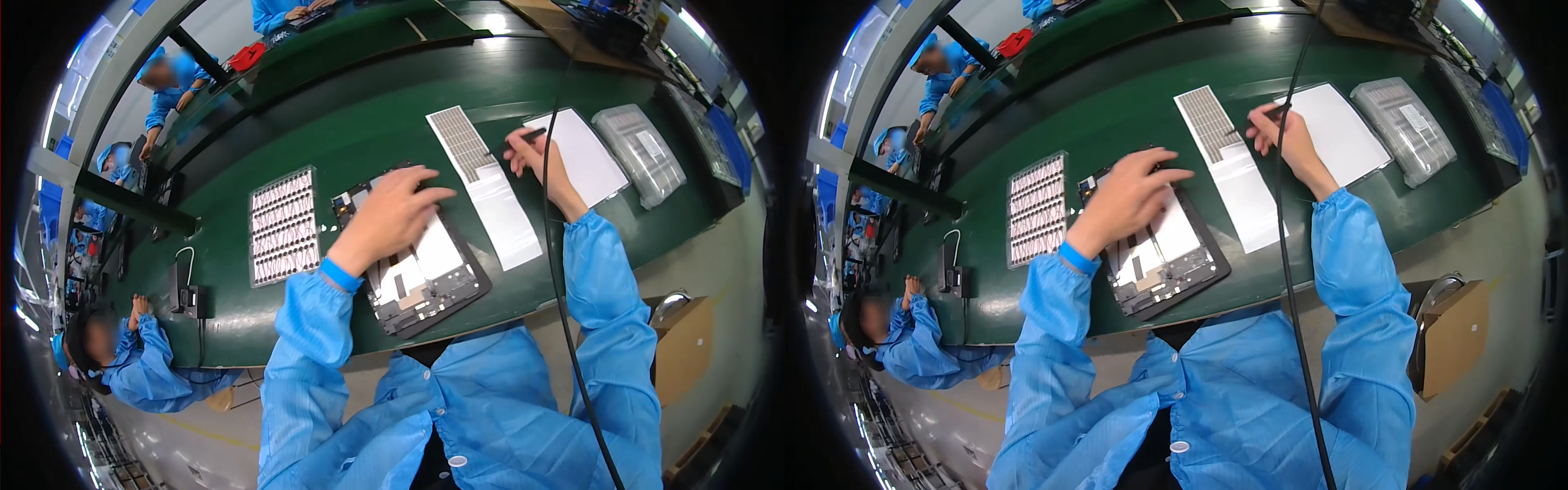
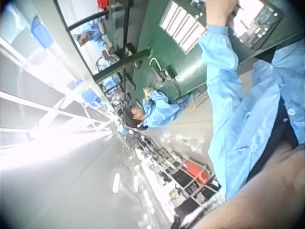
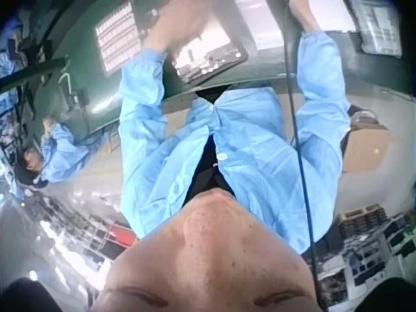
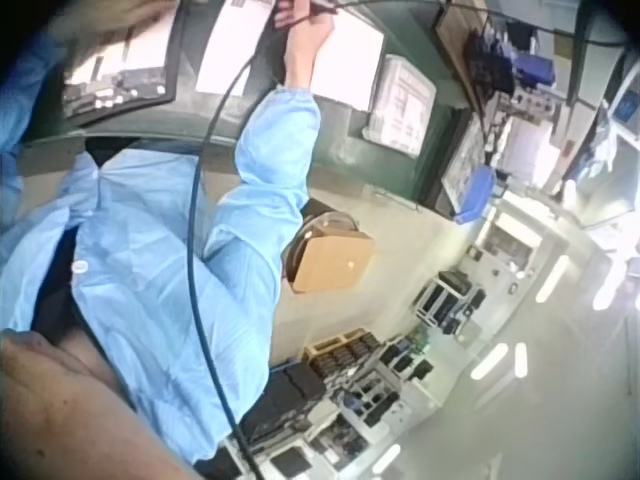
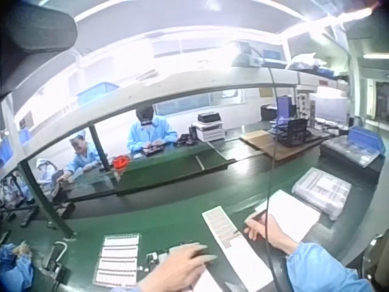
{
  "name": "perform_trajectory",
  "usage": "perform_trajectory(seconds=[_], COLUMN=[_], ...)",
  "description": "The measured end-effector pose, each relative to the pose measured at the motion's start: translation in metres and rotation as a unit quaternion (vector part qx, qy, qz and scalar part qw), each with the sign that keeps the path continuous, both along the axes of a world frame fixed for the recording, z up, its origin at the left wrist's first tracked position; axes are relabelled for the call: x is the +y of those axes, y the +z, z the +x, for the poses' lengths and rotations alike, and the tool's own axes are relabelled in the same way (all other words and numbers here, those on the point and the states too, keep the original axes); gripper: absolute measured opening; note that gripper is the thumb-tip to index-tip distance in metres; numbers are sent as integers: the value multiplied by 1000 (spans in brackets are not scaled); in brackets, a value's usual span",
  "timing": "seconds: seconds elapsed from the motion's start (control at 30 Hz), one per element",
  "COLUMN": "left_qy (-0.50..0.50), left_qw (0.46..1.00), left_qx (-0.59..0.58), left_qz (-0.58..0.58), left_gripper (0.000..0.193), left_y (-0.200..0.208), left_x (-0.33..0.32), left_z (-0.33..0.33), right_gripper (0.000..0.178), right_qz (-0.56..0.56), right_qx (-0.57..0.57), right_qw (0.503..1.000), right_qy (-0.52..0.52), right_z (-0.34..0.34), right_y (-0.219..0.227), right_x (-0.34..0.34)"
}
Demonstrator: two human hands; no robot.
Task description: Assembling small electronic components into a device frame on a factory production line.
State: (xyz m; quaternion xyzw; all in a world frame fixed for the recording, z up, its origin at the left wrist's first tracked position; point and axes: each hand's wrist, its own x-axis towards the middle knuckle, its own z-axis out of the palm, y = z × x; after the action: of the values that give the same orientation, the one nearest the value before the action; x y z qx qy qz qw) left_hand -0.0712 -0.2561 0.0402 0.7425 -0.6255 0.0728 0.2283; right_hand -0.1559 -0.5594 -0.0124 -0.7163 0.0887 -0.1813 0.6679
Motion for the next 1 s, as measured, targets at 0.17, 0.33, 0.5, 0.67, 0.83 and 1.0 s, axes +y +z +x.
perform_trajectory(seconds=[0.17, 0.33, 0.5, 0.67, 0.83, 1.0], left_qy=[-49, -32, -30, -33, -30, 6], left_qw=[996, 993, 995, 993, 998, 997], left_qx=[-20, 47, 40, 45, 27, 46], left_qz=[67, 107, 85, 101, 48, -58], left_gripper=[30, 33, 32, 34, 33, 20], left_y=[-32, -26, -26, -26, -39, 4], left_x=[-52, -55, -59, -57, -48, -15], left_z=[5, 5, 3, 5, 11, 13], right_gripper=[23, 23, 25, 24, 28, 32], right_qz=[-10, -15, -26, -26, 47, 129], right_qx=[-3, 26, 29, 37, -16, -40], right_qw=[999, 998, 998, 997, 998, 991], right_qy=[50, 61, 53, 54, -44, -22], right_z=[-9, -6, -5, 2, 9, 28], right_y=[-9, -7, -7, -6, -8, -3], right_x=[9, 2, -2, 2, 2, 25])
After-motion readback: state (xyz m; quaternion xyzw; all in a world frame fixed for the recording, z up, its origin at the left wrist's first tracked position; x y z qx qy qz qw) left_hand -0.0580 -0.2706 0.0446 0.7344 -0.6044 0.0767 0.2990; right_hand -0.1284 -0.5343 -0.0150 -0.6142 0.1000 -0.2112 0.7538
